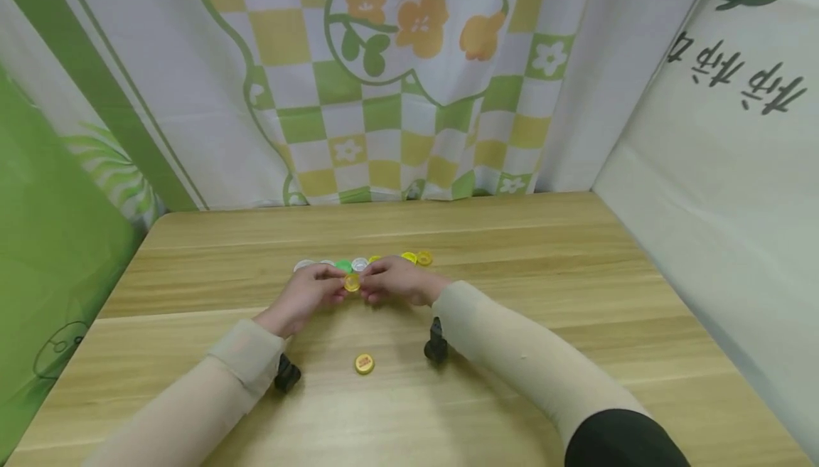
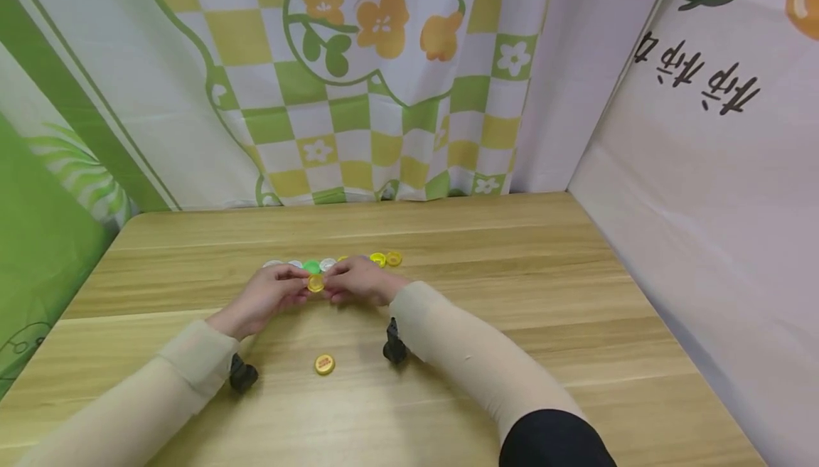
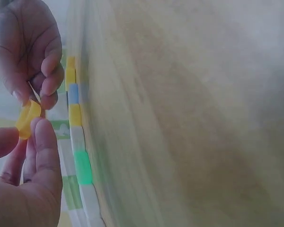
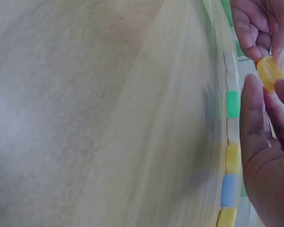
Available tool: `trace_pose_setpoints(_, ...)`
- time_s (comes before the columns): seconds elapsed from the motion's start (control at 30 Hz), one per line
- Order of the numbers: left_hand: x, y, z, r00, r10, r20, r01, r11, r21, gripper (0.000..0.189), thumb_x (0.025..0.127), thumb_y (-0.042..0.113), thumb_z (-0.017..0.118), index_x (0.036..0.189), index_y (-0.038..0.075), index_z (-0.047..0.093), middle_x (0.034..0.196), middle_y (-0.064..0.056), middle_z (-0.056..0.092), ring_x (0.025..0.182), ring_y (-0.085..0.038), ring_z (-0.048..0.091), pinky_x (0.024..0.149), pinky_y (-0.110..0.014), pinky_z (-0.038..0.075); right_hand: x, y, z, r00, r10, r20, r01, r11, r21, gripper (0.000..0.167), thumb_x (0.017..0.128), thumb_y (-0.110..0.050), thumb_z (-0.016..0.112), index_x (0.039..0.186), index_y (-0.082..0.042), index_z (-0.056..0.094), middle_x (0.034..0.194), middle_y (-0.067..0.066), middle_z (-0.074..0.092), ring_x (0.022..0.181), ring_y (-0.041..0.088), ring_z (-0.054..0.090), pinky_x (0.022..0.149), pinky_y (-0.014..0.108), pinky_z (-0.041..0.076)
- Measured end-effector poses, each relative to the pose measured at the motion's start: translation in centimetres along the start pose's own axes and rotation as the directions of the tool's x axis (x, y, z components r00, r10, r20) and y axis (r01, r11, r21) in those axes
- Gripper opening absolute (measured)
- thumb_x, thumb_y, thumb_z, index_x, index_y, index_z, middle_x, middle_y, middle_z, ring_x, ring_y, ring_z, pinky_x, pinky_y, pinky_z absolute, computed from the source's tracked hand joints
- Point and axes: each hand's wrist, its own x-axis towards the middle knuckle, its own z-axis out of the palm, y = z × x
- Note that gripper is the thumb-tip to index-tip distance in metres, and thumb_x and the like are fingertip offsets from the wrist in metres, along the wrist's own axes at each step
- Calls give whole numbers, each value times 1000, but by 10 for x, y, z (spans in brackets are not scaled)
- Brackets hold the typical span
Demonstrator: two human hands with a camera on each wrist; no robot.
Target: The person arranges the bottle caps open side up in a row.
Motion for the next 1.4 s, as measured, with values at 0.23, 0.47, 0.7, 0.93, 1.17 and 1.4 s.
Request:
trace_pose_setpoints(0.23, 11, 12, 9, 1000, -6, 6, 5, 997, 74, 27, 105, 4, 55, 126, -13, 59, 119, -20, 64, 102, -27, 68, 89, -31, 59, -4, 2, -7, 994, -27, -105, 35, 997, 72, 25, 103, 3, 57, 126, 11, 59, 115, 18, 66, 99, 22, 67, 91, 31, 58)
trace_pose_setpoints(0.47, 25, 22, 19, 1000, -8, -21, 10, 993, 120, 23, 104, 3, 55, 123, -10, 61, 116, -19, 65, 104, -31, 67, 98, -44, 56, -8, 0, -13, 981, -40, -190, 60, 993, 103, 25, 104, 2, 56, 126, 13, 58, 113, 19, 67, 97, 21, 67, 95, 33, 57)
trace_pose_setpoints(0.7, 36, 29, 31, 1000, -5, -29, 10, 988, 153, 22, 104, 2, 56, 120, -11, 62, 111, -19, 67, 100, -29, 68, 95, -43, 58, -12, 1, -26, 975, -42, -217, 72, 989, 132, 26, 104, 3, 54, 128, 14, 55, 103, 14, 66, 98, 24, 66, 95, 35, 57)
trace_pose_setpoints(0.93, 45, 37, 41, 1000, 0, -11, 2, 986, 168, 21, 103, 2, 56, 118, -11, 64, 106, -18, 68, 95, -27, 69, 99, -50, 55, -18, 0, -35, 972, -28, -235, 65, 986, 154, 27, 105, 3, 53, 129, 15, 54, 104, 15, 65, 99, 25, 66, 102, 41, 54)
trace_pose_setpoints(1.17, 55, 45, 54, 1000, -10, 12, 8, 987, 159, 22, 104, 3, 56, 119, -11, 63, 107, -18, 68, 98, -31, 69, 99, -48, 55, -24, 0, -51, 964, -22, -265, 58, 990, 131, 27, 106, 0, 54, 129, 13, 54, 110, 16, 63, 98, 22, 65, 104, 42, 52)
trace_pose_setpoints(1.4, 70, 50, 71, 1000, -2, -5, 4, 972, 234, 20, 103, 3, 58, 116, -9, 65, 104, -16, 69, 93, -30, 70, 89, -40, 59, -32, 1, -66, 951, -23, -307, 65, 990, 127, 27, 105, 2, 54, 129, 15, 54, 108, 15, 63, 89, 15, 65, 88, 27, 59)
